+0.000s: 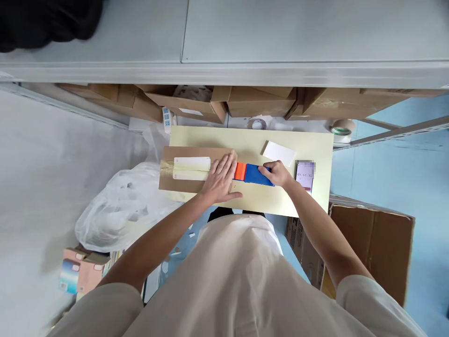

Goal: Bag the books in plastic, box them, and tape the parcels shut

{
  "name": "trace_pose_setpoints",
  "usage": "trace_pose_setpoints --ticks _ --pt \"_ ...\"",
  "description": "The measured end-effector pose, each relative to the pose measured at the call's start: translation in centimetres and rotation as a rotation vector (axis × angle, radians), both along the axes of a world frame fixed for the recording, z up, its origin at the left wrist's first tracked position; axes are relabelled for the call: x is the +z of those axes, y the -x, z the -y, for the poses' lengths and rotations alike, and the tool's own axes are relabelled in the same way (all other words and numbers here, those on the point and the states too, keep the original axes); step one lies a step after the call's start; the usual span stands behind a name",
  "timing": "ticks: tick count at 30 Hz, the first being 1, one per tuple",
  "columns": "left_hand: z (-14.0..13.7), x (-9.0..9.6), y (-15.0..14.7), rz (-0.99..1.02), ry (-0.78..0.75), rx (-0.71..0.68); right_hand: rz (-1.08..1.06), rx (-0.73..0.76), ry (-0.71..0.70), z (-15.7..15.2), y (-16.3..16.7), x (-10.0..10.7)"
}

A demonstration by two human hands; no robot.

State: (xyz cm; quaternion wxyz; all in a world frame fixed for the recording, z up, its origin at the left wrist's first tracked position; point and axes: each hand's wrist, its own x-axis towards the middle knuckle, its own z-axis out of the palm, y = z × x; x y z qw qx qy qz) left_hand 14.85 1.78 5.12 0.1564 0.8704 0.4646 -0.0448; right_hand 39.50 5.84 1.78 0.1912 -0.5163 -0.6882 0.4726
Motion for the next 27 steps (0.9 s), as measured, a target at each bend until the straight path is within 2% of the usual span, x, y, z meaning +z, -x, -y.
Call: trace_pose_setpoints --ticks 4,6,8,12,15,17,23,27 --pt "0.0 -0.3 0.5 0.027 0.021 0.027 0.05 0.048 0.038 0.6 -3.8 -0.5" --pt "-0.1 -0.1 0.7 0.026 0.035 0.023 0.171 0.047 0.045 0.7 -5.2 -0.2" --pt "-0.1 0.5 0.3 -0.007 0.047 0.012 0.353 0.065 0.055 0.7 -5.1 0.8" --pt "0.0 1.8 -1.5 -0.189 0.066 0.034 0.778 0.072 0.055 0.2 0.3 4.1" --pt "0.0 2.2 -2.6 -0.3 0.076 0.058 0.888 0.081 0.083 -0.3 4.6 6.3" --pt "0.0 2.2 -2.9 -0.326 0.084 0.067 0.903 0.092 0.096 -0.5 6.1 7.2" --pt "0.0 1.5 -2.8 -0.229 0.11 0.088 0.935 0.075 0.036 -0.1 8.5 7.9" --pt "0.3 1.2 -3.2 -0.155 0.097 0.122 0.999 0.1 0.041 1.4 9.0 7.7"
